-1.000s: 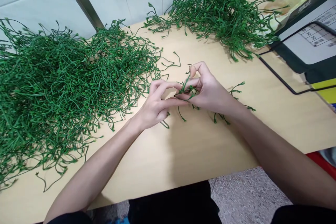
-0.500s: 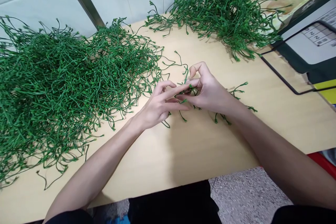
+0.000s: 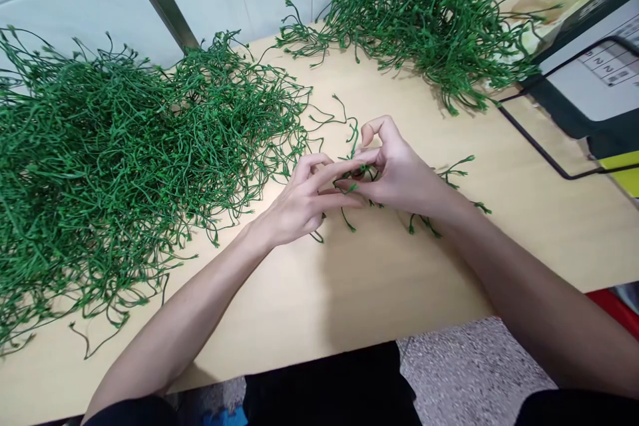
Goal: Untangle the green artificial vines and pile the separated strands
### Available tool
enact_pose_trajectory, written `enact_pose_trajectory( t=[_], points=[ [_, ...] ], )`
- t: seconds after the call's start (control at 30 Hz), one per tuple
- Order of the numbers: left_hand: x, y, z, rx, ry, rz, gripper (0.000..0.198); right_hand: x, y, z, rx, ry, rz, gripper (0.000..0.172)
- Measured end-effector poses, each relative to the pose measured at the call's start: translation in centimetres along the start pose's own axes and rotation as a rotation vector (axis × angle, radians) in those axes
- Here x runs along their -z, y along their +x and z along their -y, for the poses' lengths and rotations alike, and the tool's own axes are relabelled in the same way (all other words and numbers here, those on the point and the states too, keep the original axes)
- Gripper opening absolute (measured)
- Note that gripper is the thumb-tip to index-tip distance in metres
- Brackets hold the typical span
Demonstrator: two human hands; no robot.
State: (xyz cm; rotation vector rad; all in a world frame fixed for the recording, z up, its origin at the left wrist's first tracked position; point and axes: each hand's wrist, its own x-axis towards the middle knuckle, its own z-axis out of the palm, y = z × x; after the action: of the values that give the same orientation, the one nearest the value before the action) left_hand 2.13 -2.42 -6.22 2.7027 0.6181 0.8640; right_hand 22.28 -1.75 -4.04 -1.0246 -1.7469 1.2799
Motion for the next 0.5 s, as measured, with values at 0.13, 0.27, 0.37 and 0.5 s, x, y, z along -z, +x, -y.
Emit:
enact_pose_trajectory(
  t=[0.13,0.27,0.37,0.5],
  points=[
    [0.21,0.09,-0.22,0.008,0.035,0.023,0.066,-0.10,0.04,0.02,0.011,-0.018,0.013,0.052],
    [0.13,0.13,-0.30,0.009,-0.003,-0.034,0.063,0.02,0.05,0.18,0.042,-0.002,0.013,0.049],
    [0.08,0.12,-0.30,0.012,-0.032,-0.066,0.064,0.15,-0.02,0.26,0.039,0.006,0.000,0.051],
    [0.18,0.11,-0.31,0.019,-0.030,-0.040,0.062,0.12,-0.12,0.19,0.036,-0.006,0.009,0.050]
  ],
)
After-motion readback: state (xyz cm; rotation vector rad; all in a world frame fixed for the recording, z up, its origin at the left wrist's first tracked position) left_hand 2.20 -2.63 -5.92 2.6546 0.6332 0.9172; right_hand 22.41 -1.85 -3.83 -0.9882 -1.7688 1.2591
